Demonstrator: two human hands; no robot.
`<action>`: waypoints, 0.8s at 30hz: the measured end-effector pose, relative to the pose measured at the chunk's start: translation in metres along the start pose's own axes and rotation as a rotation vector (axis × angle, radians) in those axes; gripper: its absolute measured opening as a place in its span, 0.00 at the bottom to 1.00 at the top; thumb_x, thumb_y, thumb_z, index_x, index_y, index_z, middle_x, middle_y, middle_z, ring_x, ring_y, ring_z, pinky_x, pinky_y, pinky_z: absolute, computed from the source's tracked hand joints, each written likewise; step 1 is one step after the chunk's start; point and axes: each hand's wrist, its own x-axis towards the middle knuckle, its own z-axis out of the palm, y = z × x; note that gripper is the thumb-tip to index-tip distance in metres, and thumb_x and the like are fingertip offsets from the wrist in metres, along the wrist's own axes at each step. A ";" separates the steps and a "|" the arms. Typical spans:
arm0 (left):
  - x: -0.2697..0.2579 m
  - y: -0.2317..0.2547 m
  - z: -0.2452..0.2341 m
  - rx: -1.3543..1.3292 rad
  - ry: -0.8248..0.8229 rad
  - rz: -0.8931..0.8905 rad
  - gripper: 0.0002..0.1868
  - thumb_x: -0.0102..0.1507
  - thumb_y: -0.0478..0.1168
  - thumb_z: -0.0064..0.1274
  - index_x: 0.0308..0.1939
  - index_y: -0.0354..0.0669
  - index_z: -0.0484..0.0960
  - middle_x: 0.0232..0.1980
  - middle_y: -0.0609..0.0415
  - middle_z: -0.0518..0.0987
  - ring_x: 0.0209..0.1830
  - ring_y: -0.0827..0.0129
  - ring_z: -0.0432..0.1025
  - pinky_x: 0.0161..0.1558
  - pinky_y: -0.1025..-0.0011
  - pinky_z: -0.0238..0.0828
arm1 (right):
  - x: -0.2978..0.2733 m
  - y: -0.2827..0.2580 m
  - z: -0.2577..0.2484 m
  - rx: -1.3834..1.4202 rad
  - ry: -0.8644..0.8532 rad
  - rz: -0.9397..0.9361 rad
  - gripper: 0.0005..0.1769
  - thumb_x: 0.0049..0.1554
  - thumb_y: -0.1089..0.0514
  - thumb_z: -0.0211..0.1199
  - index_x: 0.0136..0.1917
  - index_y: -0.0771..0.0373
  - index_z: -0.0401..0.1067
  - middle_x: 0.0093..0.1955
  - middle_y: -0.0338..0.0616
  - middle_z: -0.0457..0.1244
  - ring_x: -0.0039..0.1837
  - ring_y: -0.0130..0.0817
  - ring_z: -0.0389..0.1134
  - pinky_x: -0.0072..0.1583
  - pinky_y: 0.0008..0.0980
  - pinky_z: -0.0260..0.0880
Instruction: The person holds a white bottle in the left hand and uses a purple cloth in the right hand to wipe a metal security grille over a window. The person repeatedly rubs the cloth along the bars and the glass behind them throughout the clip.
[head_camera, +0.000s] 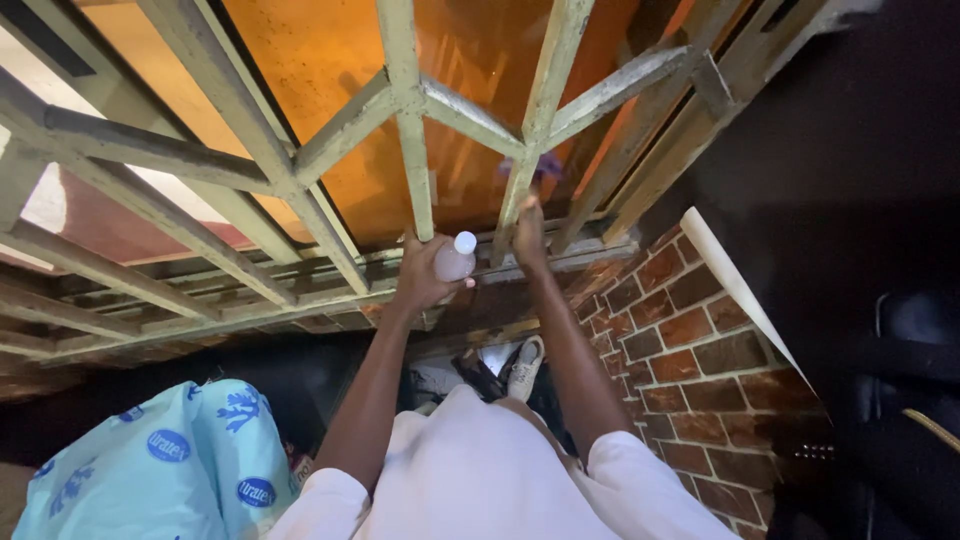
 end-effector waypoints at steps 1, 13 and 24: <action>0.000 -0.001 -0.001 0.001 -0.004 -0.016 0.41 0.37 0.49 0.82 0.51 0.43 0.82 0.54 0.43 0.75 0.62 0.42 0.63 0.60 0.47 0.64 | 0.005 0.010 -0.003 0.159 0.096 0.083 0.47 0.65 0.25 0.39 0.79 0.64 0.55 0.76 0.52 0.54 0.78 0.47 0.53 0.76 0.43 0.54; -0.002 -0.001 0.000 -0.085 0.009 -0.052 0.40 0.38 0.49 0.81 0.51 0.45 0.81 0.51 0.42 0.72 0.57 0.45 0.66 0.56 0.51 0.67 | 0.031 -0.048 0.009 -0.088 0.144 -0.210 0.47 0.69 0.29 0.42 0.84 0.66 0.43 0.81 0.52 0.45 0.80 0.41 0.45 0.80 0.43 0.45; -0.006 -0.006 0.010 -0.100 -0.058 -0.229 0.44 0.38 0.52 0.81 0.56 0.49 0.81 0.52 0.40 0.70 0.57 0.46 0.67 0.59 0.52 0.67 | 0.007 -0.001 -0.018 0.401 0.376 0.295 0.52 0.59 0.22 0.41 0.84 0.55 0.41 0.83 0.51 0.44 0.76 0.45 0.53 0.74 0.52 0.52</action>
